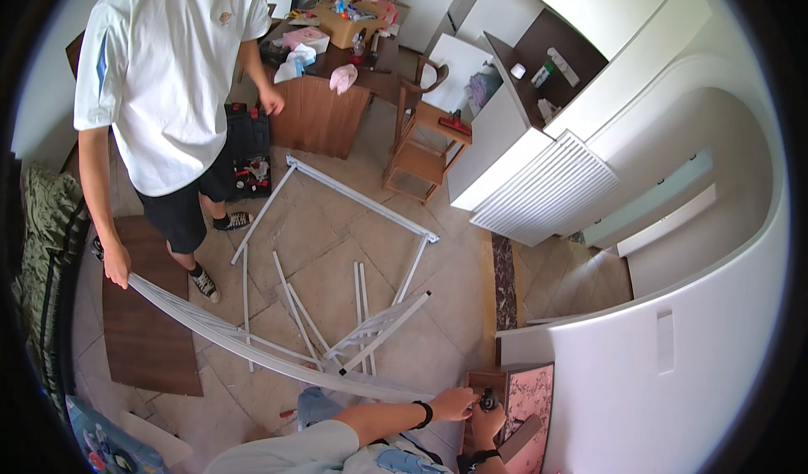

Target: Assembling a white metal frame, likely for a crib or similar piece of furniture, by connecting rails and attaching wooden panels.

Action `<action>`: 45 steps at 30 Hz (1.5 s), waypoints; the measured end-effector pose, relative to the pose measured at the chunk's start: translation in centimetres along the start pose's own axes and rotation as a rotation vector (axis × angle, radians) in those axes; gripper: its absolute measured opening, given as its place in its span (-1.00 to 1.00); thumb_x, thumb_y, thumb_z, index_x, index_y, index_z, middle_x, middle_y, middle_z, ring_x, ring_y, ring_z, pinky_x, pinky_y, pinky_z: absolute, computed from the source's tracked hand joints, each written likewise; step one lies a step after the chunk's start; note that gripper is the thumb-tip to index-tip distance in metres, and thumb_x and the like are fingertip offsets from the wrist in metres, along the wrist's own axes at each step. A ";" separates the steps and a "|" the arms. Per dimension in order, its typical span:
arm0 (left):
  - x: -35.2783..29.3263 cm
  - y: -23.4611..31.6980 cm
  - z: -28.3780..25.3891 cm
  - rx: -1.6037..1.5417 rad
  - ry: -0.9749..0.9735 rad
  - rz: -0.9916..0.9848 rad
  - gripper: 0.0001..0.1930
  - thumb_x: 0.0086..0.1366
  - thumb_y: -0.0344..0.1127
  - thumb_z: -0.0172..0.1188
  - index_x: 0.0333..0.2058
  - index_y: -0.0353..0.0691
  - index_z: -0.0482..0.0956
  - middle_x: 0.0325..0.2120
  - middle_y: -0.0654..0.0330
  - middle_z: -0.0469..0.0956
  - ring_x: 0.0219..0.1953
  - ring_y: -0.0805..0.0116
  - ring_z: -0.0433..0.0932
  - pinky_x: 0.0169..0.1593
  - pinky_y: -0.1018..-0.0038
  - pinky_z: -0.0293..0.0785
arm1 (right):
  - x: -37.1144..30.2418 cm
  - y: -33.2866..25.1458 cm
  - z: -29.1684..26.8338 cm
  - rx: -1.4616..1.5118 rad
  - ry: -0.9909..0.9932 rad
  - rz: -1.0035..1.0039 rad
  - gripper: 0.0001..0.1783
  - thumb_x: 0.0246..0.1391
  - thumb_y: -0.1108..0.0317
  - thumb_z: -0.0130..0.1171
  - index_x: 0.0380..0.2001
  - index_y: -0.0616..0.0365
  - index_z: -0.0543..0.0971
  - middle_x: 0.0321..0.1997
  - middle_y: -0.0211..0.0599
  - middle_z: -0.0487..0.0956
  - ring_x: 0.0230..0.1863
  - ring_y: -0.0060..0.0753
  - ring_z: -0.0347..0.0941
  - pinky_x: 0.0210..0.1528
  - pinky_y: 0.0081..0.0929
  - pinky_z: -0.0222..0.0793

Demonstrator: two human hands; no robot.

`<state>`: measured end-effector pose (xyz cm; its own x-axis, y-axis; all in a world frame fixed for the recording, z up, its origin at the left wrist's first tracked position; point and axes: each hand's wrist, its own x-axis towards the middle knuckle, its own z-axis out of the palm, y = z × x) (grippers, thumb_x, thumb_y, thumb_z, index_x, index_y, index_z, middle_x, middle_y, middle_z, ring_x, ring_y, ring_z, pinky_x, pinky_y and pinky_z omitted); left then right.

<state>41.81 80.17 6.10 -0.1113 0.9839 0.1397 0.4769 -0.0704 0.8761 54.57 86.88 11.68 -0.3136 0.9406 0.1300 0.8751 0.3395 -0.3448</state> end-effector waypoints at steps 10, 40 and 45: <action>2.5 -2.4 1.0 -0.190 -0.031 -0.028 -0.67 0.13 -0.16 0.29 -0.14 -0.13 0.63 -0.23 0.02 0.64 -0.12 -0.02 0.59 -0.06 0.09 0.52 | 1.0 2.2 3.6 0.006 0.102 0.201 -0.61 -0.27 0.21 0.38 -0.40 0.31 0.64 -0.44 0.05 0.64 -0.32 0.13 0.61 -0.22 -0.05 0.49; 0.8 0.1 1.5 -0.109 -0.019 -0.331 -0.64 0.11 -0.07 0.28 -0.10 0.06 0.66 -0.36 0.04 0.65 -0.23 0.03 0.62 -0.11 0.22 0.53 | -2.1 1.2 0.4 0.281 -0.024 0.117 -0.49 -0.01 -0.03 0.36 -0.24 0.22 0.54 -0.37 0.08 0.61 -0.29 0.14 0.57 -0.30 -0.12 0.42; 1.3 0.1 1.6 -0.087 0.044 -0.229 -0.66 0.08 -0.25 0.30 -0.13 -0.12 0.66 -0.26 -0.02 0.64 -0.21 0.00 0.62 -0.09 0.26 0.52 | -2.0 2.0 1.5 0.325 -0.046 0.124 -0.41 -0.03 -0.19 0.31 -0.39 0.17 0.42 -0.54 0.04 0.57 -0.41 0.24 0.53 -0.43 0.00 0.37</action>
<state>43.14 81.68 5.66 -0.2463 0.9680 -0.0491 0.3580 0.1379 0.9235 56.36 85.72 9.37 -0.2351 0.9715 0.0293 0.7469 0.1999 -0.6342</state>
